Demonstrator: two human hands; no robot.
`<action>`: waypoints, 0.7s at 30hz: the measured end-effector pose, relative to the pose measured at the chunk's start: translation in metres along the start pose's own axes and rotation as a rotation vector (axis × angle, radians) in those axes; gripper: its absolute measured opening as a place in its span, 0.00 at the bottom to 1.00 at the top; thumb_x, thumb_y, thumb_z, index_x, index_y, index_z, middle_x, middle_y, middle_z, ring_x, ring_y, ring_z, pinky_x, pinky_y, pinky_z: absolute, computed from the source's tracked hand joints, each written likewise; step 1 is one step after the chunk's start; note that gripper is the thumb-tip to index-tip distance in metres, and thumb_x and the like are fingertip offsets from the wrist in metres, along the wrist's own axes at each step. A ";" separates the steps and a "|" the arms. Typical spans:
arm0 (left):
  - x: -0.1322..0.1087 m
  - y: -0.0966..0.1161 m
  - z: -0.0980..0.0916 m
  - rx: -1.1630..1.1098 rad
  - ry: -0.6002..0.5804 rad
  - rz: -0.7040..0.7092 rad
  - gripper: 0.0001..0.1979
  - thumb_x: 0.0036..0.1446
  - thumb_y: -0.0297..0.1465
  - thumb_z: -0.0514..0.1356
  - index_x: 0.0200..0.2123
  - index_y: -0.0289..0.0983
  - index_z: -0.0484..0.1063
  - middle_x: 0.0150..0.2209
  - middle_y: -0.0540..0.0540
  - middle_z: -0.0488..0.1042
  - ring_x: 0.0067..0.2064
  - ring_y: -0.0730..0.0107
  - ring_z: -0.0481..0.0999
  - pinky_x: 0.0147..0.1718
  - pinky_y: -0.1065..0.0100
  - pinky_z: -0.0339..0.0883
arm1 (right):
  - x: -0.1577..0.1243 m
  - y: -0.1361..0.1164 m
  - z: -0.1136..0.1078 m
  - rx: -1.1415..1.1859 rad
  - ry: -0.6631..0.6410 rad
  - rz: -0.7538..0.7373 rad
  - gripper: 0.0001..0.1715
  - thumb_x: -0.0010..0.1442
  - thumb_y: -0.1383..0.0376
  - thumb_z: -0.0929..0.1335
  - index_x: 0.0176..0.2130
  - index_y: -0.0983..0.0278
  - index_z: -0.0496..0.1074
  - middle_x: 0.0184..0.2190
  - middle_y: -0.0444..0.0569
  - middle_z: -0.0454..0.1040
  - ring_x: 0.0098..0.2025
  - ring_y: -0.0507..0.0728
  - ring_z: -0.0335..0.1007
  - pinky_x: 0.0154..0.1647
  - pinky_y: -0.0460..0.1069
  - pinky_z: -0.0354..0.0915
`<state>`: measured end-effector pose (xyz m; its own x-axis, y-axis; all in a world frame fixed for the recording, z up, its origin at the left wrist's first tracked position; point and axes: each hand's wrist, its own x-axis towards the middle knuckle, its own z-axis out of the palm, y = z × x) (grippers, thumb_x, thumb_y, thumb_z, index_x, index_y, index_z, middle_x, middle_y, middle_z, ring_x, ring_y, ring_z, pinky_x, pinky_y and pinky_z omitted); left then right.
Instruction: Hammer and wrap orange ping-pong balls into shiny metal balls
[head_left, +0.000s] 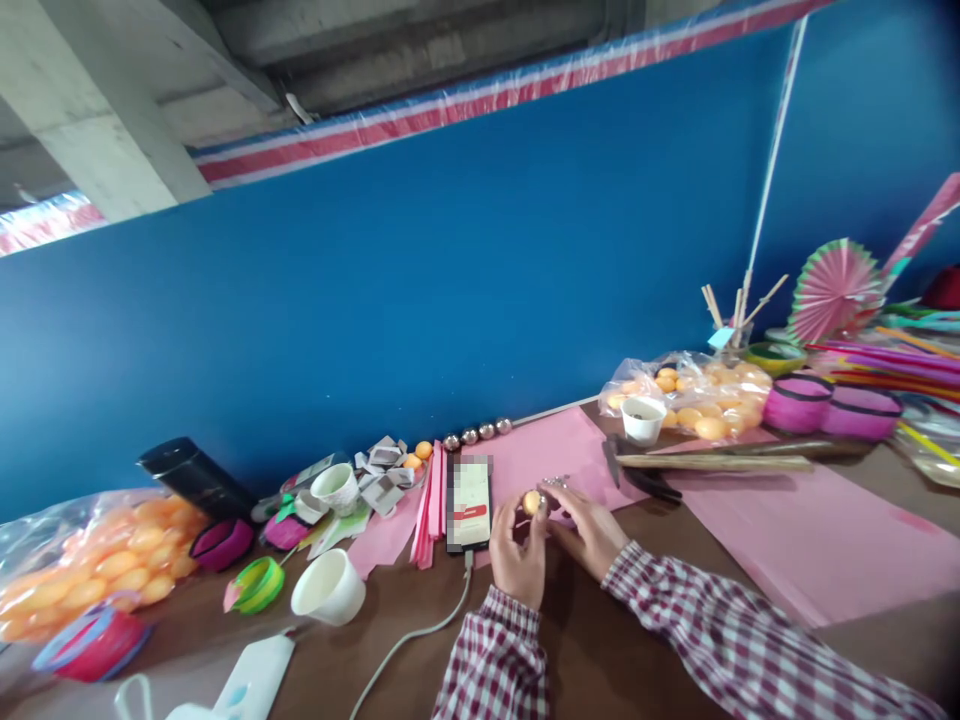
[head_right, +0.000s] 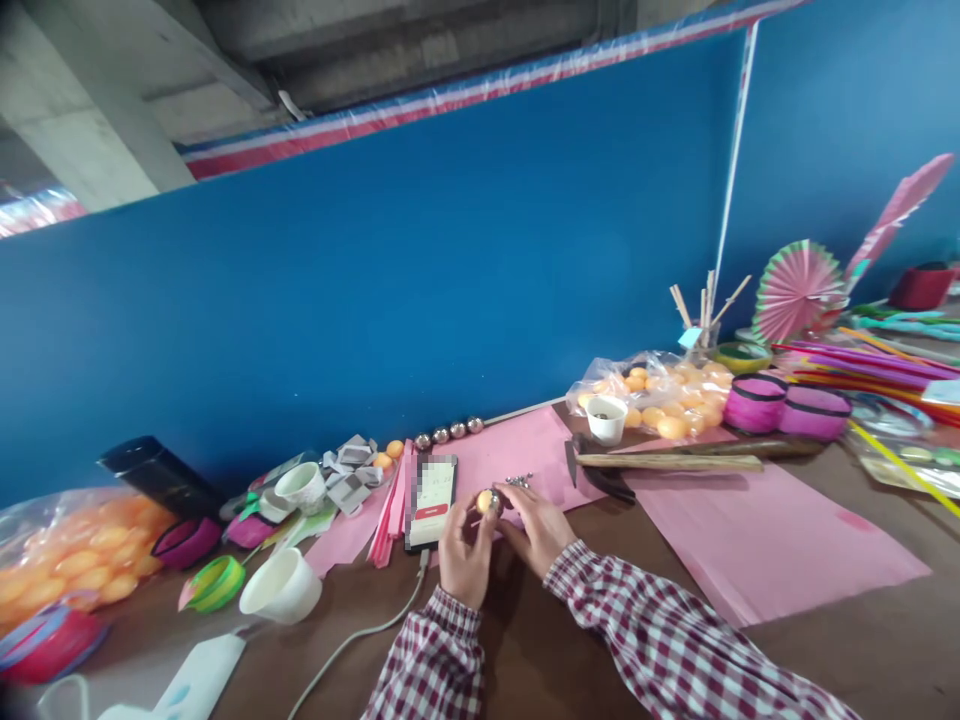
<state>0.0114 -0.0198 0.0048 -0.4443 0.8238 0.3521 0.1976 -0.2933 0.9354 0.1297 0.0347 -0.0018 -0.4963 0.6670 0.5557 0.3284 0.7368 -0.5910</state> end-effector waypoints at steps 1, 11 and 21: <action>0.000 -0.001 0.000 -0.063 -0.010 -0.035 0.20 0.48 0.39 0.58 0.44 0.34 0.68 0.43 0.38 0.71 0.43 0.60 0.72 0.40 0.63 0.68 | 0.000 0.001 0.000 0.010 0.006 0.013 0.23 0.58 0.61 0.61 0.53 0.64 0.57 0.47 0.53 0.68 0.45 0.56 0.66 0.44 0.52 0.66; 0.005 -0.017 0.002 -0.438 -0.049 -0.337 0.20 0.48 0.39 0.59 0.43 0.34 0.70 0.39 0.40 0.75 0.38 0.64 0.75 0.38 0.64 0.68 | 0.003 -0.004 -0.006 0.058 -0.010 -0.008 0.24 0.54 0.64 0.64 0.51 0.60 0.60 0.46 0.52 0.68 0.47 0.59 0.64 0.45 0.55 0.64; 0.004 -0.016 0.000 -0.340 -0.065 -0.299 0.19 0.46 0.37 0.60 0.40 0.32 0.70 0.41 0.38 0.74 0.42 0.61 0.73 0.39 0.64 0.67 | 0.003 0.001 -0.005 0.045 -0.016 -0.018 0.23 0.54 0.64 0.65 0.50 0.61 0.62 0.47 0.51 0.68 0.50 0.58 0.62 0.50 0.55 0.61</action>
<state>0.0067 -0.0114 -0.0086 -0.3800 0.9221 0.0725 -0.2342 -0.1717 0.9569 0.1327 0.0381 0.0016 -0.5144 0.6519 0.5572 0.2832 0.7424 -0.6072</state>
